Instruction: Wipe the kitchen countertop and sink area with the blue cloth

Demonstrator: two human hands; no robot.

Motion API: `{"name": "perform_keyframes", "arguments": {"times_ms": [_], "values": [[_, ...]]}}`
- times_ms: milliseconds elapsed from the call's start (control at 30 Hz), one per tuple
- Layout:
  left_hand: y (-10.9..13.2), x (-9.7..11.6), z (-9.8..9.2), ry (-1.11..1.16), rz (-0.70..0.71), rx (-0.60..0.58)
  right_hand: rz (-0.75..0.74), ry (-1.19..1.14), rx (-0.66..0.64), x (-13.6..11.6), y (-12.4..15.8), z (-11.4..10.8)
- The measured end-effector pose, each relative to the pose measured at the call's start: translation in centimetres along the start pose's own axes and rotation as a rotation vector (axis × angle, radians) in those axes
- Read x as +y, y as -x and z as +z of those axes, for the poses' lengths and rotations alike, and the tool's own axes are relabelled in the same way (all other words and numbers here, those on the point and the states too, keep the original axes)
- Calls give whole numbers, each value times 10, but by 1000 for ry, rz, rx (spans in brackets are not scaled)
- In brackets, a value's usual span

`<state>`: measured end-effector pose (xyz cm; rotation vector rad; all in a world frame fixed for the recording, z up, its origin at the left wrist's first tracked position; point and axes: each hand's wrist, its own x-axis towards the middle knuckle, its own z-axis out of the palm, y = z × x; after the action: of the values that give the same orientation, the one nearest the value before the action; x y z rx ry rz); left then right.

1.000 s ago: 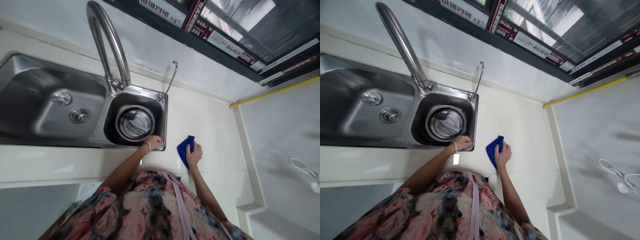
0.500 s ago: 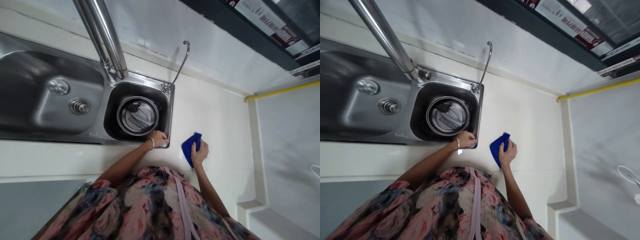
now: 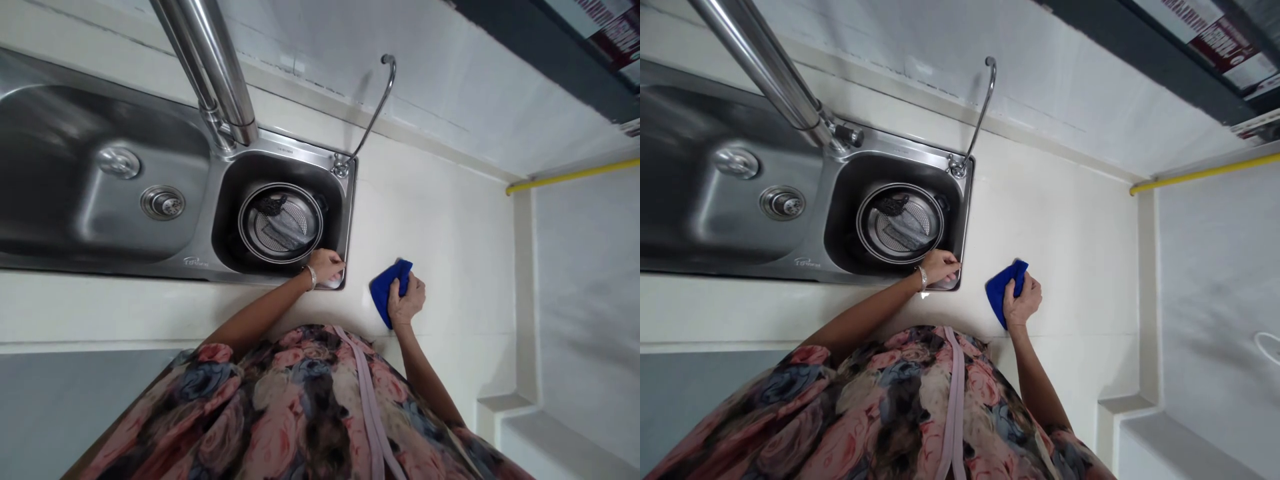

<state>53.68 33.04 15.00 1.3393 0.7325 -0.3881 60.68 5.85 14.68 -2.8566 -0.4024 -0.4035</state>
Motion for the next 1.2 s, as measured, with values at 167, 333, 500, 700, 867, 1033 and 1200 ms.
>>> {"name": "perform_keyframes", "arguments": {"times_ms": [167,333,500,700,867,1033,1200], "values": [[0,3,0,59,-21,17,-10,5,17,-1,-1,0],[0,3,3,81,-15,57,-13,-17,4,-3,-2,-1],[1,3,6,83,1,88,2,-34,24,-4,-3,1],[-10,8,4,3,33,167,-20,-24,40,-5,-3,3],[-8,5,-12,-164,56,75,-3,-35,48,-5,-4,4],[8,-8,-28,-380,75,-131,-13,-56,60,-2,-4,7],[13,-7,-30,-519,82,-204,-10,-74,55,0,-4,8]]}}
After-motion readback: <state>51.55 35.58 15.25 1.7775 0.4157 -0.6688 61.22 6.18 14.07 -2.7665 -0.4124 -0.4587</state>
